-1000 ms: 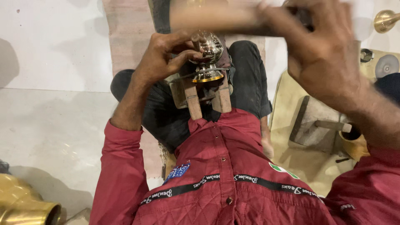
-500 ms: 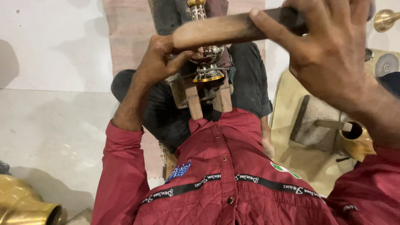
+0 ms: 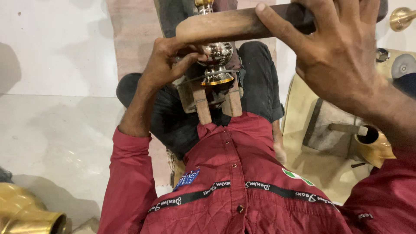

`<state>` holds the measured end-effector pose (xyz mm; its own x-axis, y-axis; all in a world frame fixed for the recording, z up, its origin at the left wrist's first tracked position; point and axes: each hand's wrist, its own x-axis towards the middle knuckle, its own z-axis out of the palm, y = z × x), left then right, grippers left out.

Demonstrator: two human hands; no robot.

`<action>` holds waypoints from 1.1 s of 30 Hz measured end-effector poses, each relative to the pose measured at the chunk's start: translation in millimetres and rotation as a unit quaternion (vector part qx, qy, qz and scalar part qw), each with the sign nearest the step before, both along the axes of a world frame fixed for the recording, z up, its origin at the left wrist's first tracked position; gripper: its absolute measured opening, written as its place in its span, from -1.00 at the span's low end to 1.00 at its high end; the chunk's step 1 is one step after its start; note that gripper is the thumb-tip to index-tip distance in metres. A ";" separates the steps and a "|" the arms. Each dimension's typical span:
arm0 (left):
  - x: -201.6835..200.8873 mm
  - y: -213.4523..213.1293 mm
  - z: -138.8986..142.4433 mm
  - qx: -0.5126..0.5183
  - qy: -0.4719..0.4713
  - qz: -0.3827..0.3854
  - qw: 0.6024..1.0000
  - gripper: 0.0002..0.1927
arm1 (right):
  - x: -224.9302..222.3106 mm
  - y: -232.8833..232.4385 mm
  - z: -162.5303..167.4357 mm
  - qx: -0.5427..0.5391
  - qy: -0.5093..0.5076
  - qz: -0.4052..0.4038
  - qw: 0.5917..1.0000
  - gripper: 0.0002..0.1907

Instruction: The person sits on the floor with an ornate brass vase held in a wooden stand on their lap. They hold a small punch against the vase's surface with one hand and strike it with a wooden mallet in the other, working around the vase and repositioning it to shape and decorate the metal surface.

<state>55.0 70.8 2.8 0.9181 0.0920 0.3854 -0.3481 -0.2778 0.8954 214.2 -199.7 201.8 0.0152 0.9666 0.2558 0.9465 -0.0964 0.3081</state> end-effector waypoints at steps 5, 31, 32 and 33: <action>0.0 -1.2 -6.8 -0.039 -0.048 0.002 0.998 -0.81 | 0.7 0.5 -3.3 0.012 0.021 0.017 1.000 -0.45; -5.4 -2.7 -14.4 -0.039 -0.047 0.007 0.998 -0.77 | 2.4 -0.3 -3.2 0.008 0.115 0.028 0.993 -0.42; -6.3 -3.0 -16.4 -0.013 -0.039 0.019 0.999 -0.80 | 0.7 -2.9 -3.0 0.003 0.130 0.015 0.991 -0.40; -6.0 -1.4 -18.6 0.014 -0.030 0.030 0.999 -0.83 | -0.4 -4.4 -3.9 0.003 0.089 0.007 0.996 -0.40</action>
<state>49.0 69.4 -15.9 0.8863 0.1354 0.4428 -0.3828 -0.3238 0.8652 213.8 -204.1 197.8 0.0472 0.9657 0.2553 0.9872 -0.0841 0.1356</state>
